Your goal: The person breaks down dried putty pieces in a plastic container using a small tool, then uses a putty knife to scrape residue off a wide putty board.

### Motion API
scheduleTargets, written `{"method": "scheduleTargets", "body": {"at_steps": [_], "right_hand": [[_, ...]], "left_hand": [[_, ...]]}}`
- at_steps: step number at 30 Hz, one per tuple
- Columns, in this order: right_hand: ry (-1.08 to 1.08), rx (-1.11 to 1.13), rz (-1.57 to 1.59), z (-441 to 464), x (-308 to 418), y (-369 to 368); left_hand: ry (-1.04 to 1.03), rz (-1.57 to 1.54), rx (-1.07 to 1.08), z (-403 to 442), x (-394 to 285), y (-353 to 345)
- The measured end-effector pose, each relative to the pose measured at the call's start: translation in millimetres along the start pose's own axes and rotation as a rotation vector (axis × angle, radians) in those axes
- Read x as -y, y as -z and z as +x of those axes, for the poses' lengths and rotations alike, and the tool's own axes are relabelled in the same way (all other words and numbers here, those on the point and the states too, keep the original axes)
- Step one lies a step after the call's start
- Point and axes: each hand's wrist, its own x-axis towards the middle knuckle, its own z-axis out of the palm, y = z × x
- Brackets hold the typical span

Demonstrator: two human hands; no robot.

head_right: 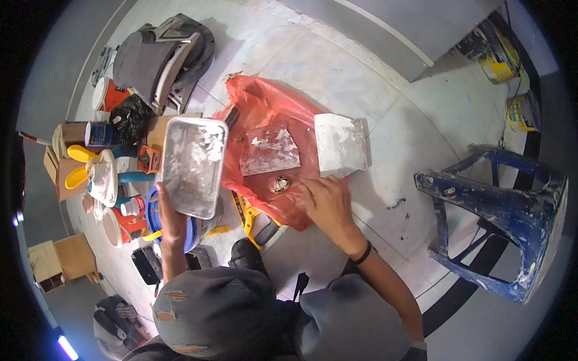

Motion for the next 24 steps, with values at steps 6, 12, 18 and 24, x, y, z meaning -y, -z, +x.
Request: {"method": "scheduleTargets", "body": {"at_steps": [6, 12, 18, 24], "right_hand": [[-0.134, -0.431, -0.619, 42.0, -66.9, 4.9], [-0.556, -0.235, -0.112, 37.3, -100.2, 28.1], [-0.557, -0.144, 0.425, 41.7, -84.5, 37.9], [-0.522, -0.091, 0.657, 51.5, -33.0, 46.5]], "left_hand": [[-0.049, -0.103, -0.2, -25.8, -26.4, 28.9], [-0.086, -0.154, -0.228, -46.2, -47.5, 54.0], [-0.139, -0.136, -0.341, -67.9, -65.5, 82.1], [-0.1, -0.015, -0.388, -103.0, -62.9, 123.0]]}}
